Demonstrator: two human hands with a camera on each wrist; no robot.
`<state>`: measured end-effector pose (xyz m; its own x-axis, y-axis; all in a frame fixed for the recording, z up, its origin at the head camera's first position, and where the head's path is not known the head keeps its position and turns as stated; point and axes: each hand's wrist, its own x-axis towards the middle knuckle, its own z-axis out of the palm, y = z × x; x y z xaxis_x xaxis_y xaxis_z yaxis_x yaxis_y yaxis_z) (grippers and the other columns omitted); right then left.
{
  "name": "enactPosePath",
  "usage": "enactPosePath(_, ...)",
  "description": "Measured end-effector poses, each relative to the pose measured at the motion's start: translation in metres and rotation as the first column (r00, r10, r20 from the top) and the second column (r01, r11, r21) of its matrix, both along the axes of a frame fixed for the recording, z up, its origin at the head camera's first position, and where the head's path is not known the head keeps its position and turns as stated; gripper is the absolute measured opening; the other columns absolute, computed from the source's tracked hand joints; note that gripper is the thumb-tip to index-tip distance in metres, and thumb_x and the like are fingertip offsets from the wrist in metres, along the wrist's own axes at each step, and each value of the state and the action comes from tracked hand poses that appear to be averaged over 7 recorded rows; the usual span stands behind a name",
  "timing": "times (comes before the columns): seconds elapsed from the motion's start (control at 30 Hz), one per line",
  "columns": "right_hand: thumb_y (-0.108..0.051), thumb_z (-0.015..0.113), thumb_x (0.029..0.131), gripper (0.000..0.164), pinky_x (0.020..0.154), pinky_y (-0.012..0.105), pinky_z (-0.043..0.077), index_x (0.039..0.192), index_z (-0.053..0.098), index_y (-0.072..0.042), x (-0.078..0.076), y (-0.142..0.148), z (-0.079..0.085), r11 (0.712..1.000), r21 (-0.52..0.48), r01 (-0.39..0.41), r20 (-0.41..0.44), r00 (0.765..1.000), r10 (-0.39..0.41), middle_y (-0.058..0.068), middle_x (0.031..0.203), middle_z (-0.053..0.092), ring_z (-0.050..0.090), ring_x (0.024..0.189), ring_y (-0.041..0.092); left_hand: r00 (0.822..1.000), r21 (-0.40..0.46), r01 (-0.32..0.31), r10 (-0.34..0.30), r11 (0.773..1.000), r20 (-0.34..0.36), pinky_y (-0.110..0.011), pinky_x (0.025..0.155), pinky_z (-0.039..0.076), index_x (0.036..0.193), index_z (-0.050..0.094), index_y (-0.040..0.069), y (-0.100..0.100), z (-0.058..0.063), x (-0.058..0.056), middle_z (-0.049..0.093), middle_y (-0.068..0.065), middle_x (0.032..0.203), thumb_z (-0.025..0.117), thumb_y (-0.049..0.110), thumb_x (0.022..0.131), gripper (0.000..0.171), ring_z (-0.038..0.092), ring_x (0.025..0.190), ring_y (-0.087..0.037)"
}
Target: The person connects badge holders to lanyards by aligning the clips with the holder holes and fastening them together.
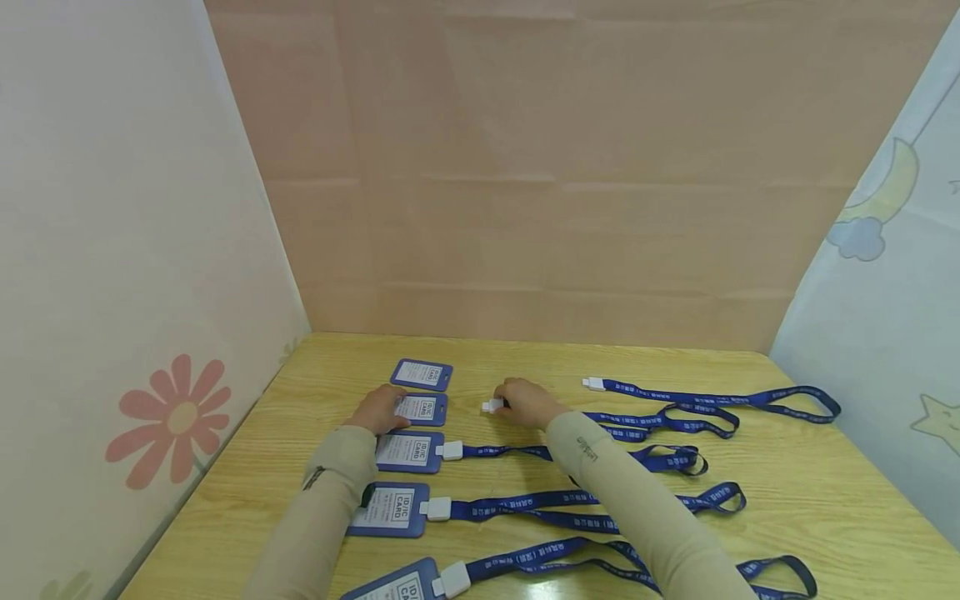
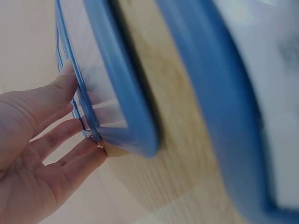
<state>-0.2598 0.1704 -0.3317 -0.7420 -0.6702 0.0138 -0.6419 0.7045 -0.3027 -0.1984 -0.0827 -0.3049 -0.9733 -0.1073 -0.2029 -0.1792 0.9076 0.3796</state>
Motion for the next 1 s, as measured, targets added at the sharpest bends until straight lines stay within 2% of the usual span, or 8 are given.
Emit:
enactPosePath(0.27,-0.024,0.063,0.085,0.025,0.070,0.029,0.049,0.103,0.065,-0.007,0.000,-0.008,-0.002,1.000,0.010,-0.015,-0.005,1.000,0.015,0.004,0.091,0.062,0.055,0.077,0.013,1.000,-0.011,-0.015,0.016,1.000,0.019,-0.050,0.100,0.040,0.126,0.050,-0.001,0.001,0.002,-0.001,0.051,-0.021,0.128,0.072,0.010,0.075,0.056,0.050,0.116,-0.037)
enactPosePath(0.57,-0.025,0.063,0.085,0.022,0.068,0.028,0.048,0.101,0.066,-0.009,0.000,-0.016,-0.003,1.000,0.009,-0.022,-0.004,1.000,0.022,0.002,0.088,0.061,0.053,0.074,0.011,1.000,-0.026,-0.005,0.005,1.000,0.008,-0.050,0.099,0.040,0.126,0.050,-0.001,0.001,0.000,-0.004,0.050,-0.022,0.128,0.073,0.011,0.074,0.057,0.050,0.117,-0.037)
enactPosePath(1.0,-0.027,0.063,0.085,0.025,0.068,0.027,0.048,0.103,0.066,-0.010,0.006,-0.014,0.008,0.999,0.015,-0.033,0.030,0.999,0.033,0.001,0.088,0.061,0.051,0.073,0.010,1.000,-0.025,-0.016,0.016,1.000,0.024,-0.049,0.101,0.039,0.125,0.051,-0.002,0.016,0.015,0.004,0.050,-0.023,0.128,0.072,0.009,0.075,0.056,0.048,0.118,-0.037)
